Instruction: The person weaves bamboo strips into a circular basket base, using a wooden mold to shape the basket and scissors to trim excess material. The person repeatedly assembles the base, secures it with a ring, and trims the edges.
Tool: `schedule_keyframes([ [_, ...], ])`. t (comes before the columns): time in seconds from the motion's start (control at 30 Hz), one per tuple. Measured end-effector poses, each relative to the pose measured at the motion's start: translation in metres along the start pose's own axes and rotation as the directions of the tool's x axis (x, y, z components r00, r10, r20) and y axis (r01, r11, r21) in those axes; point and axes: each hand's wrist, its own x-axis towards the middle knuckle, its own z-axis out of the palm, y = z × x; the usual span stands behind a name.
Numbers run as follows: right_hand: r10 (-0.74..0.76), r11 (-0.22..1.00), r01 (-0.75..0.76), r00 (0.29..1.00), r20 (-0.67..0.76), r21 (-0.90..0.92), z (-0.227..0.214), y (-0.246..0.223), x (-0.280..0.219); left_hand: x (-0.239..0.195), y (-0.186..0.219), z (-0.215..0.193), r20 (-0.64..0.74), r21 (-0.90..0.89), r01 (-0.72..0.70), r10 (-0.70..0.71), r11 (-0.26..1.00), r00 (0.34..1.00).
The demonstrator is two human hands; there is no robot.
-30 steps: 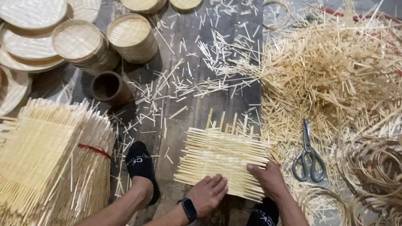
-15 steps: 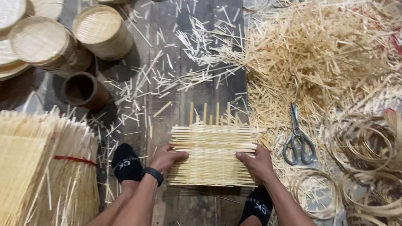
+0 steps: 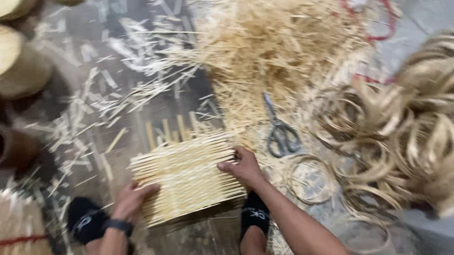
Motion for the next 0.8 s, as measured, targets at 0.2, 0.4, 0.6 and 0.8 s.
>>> schedule_keyframes([
  [0.2, -0.012, 0.976, -0.099, 0.864, -0.502, -0.194, -0.142, 0.046, -0.022, -0.021, 0.026, -0.014, -0.262, 0.195, 0.154, -0.100, 0.969, 0.960],
  [0.4, 0.264, 0.342, -0.164, 0.962, -0.073, -0.925, -0.212, 0.105, -0.103, -0.041, 0.050, -0.044, -0.304, 0.161, 0.011, 0.039, 0.987, 0.952],
  [0.6, 0.186, 0.520, -0.213, 0.973, -0.134, -0.827, -0.205, 0.109, -0.127, -0.044, 0.055, -0.041, -0.326, 0.114, -0.128, 0.159, 0.985, 0.932],
  [0.8, 0.011, 0.680, -0.071, 0.996, -0.086, -0.730, -0.195, 0.095, -0.132, -0.056, 0.066, 0.000, -0.285, 0.114, -0.403, 0.418, 0.908, 0.862],
])
